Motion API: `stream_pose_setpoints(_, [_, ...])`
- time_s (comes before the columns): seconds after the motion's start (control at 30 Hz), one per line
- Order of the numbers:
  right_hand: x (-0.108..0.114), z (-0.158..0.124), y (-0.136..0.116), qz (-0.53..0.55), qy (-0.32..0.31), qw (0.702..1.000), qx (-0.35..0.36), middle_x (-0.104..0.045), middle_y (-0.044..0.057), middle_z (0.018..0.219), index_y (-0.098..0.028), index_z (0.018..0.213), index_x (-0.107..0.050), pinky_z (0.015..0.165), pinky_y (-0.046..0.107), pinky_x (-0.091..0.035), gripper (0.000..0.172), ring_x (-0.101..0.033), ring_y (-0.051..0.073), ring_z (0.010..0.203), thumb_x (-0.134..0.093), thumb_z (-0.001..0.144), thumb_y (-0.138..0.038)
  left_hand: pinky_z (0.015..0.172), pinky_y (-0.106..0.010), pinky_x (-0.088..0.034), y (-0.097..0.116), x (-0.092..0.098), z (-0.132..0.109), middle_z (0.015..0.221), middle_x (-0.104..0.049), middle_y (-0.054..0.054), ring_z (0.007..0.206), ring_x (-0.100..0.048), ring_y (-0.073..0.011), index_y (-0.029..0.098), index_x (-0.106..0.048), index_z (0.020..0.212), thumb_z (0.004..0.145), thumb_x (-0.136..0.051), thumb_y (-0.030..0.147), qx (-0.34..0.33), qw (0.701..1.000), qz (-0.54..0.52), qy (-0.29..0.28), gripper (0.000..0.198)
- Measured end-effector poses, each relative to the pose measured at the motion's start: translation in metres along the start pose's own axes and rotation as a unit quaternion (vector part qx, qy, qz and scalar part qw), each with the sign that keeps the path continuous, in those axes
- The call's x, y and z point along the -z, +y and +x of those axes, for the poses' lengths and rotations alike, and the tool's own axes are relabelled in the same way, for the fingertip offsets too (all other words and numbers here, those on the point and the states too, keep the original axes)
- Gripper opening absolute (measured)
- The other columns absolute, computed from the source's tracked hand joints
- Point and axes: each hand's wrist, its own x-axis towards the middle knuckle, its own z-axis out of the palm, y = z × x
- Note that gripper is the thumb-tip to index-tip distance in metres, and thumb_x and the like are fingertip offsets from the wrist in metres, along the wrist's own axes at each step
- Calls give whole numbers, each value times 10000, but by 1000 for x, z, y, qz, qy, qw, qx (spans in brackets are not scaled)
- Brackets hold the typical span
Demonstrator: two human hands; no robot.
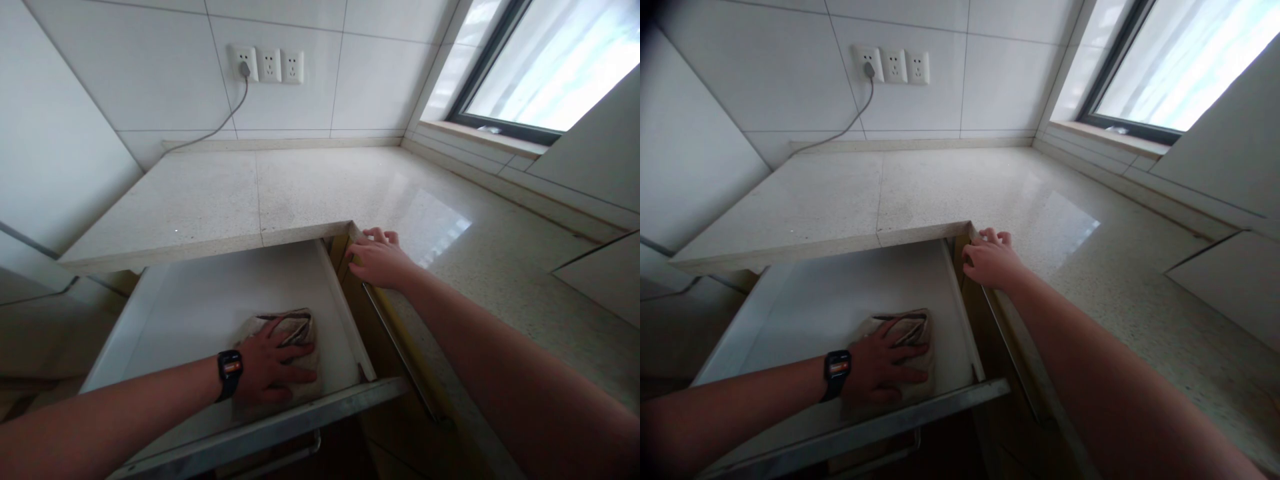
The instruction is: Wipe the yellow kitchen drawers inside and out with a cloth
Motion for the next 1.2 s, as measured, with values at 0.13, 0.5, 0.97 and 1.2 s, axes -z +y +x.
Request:
stream_pose_setpoints(0.13, [0,0,0,-1,-1,1000,1,-656,72,1232,-312,1088,-706,1001,565,-222,317,-350,387,1308,-499,886,-441,1137,-737,-72,14,-3,32,1597,-389,77,1379,-419,-392,593,-382,1448,903,-519,605,-14,1000,-16,7,563])
stream_pose_setpoints(0.5, [2,-1,0,8,0,1000,3,-666,64,1218,-306,1075,-699,1004,563,-224,296,-361,384,1314,-505,891,-432,1146,-688,-141,-15,15,79,1605,-378,54,1395,-400,-365,550,-390,1467,922,-437,656,-23,999,-31,11,557])
stream_pose_setpoints(0.97, [3,-2,0,7,10,1000,7,-680,51,1187,-310,1052,-696,1006,542,-236,260,-379,373,1309,-532,880,-413,1179,-606,-129,-149,33,116,1656,-264,72,1513,-180,-349,521,-320,1516,935,-374,670,200,978,19,56,603])
stream_pose_setpoints(1.2, [3,-1,-1,-2,-2,1000,4,-674,66,1199,-308,1073,-694,1002,545,-232,289,-369,373,1313,-502,893,-427,1161,-652,-144,-176,32,142,1661,-262,-33,1488,-219,-399,374,-360,1542,935,-338,705,336,937,-18,93,692])
